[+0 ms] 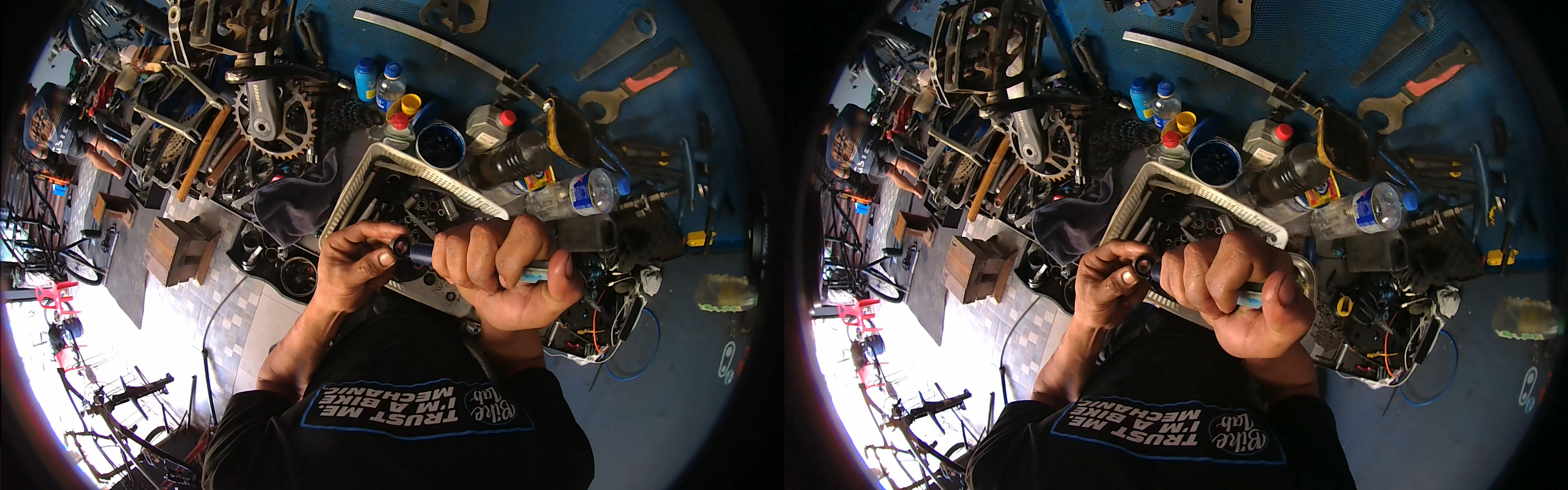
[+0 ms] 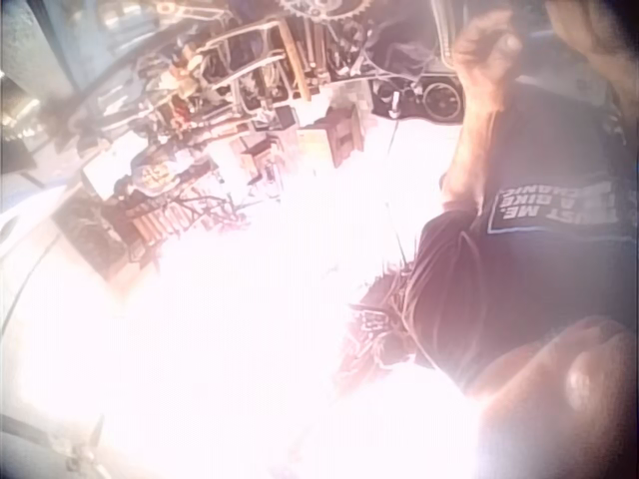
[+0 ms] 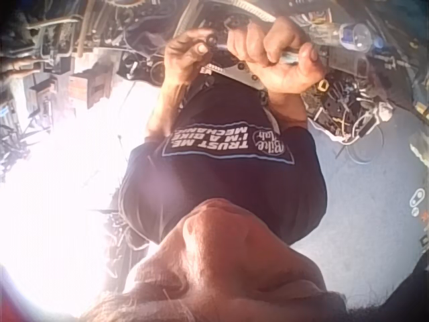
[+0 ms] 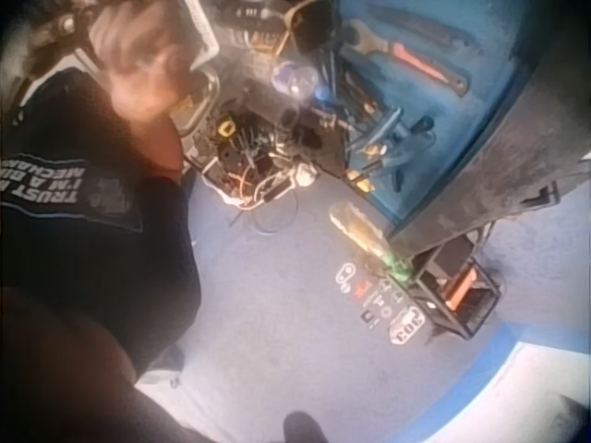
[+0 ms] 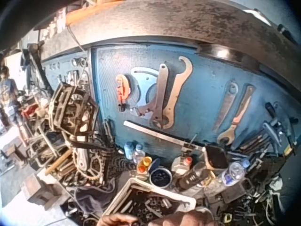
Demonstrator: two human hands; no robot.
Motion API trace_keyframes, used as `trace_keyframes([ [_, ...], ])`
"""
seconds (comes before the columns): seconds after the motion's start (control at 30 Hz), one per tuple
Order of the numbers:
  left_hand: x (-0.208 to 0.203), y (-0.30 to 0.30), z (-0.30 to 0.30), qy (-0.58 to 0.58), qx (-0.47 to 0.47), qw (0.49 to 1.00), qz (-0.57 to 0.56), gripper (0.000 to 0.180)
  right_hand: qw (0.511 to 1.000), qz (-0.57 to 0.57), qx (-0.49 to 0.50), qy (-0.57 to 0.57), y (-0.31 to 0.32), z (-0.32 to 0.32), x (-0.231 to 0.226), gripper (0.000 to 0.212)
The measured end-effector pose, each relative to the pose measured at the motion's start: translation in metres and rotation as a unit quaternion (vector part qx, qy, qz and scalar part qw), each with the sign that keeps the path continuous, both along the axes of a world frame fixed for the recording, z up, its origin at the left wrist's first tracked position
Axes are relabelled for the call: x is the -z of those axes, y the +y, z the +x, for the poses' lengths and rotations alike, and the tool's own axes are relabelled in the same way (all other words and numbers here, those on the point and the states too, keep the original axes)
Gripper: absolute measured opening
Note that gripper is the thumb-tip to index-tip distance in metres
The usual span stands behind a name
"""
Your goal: The person handles small bicycle parts, applies lubricant, and wipes a brake lever with a cloth. They also use a screwdriver on a component and continue cleaning the brake lever.
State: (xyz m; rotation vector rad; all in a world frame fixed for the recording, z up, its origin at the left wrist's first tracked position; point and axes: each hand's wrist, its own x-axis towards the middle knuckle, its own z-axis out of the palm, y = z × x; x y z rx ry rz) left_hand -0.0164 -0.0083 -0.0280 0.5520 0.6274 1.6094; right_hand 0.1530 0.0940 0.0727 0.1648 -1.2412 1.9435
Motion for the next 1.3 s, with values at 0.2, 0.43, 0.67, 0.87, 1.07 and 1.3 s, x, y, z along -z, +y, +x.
trace_keyframes([
  [0.2,0.01,0.004,-0.002,-0.03,-0.006,0.999,0.014,0.036,0.999,0.024,0.035,0.022,0.019,0.002,0.013,0.061],
  [0.43,0.035,-0.001,-0.045,-0.101,-0.094,0.99,-0.007,0.036,0.97,0.038,0.218,-0.102,0.038,0.015,0.039,0.059],
  [0.67,0.058,-0.02,-0.08,-0.046,-0.168,0.983,-0.05,0.039,0.798,0.296,0.131,-0.508,0.027,0.035,0.101,0.067],
  [0.87,0.055,-0.015,-0.069,-0.013,-0.145,0.987,-0.067,0.036,0.637,0.368,-0.053,-0.675,-0.005,0.036,0.18,0.047],
  [1.07,0.056,-0.01,-0.054,-0.075,-0.056,0.995,-0.031,0.039,0.632,0.412,-0.01,-0.656,-0.019,0.042,0.189,0.032],
  [1.3,0.056,-0.007,-0.04,-0.105,-0.006,0.991,-0.088,0.035,0.758,0.317,0.228,-0.523,-0.005,0.019,0.13,0.029],
])
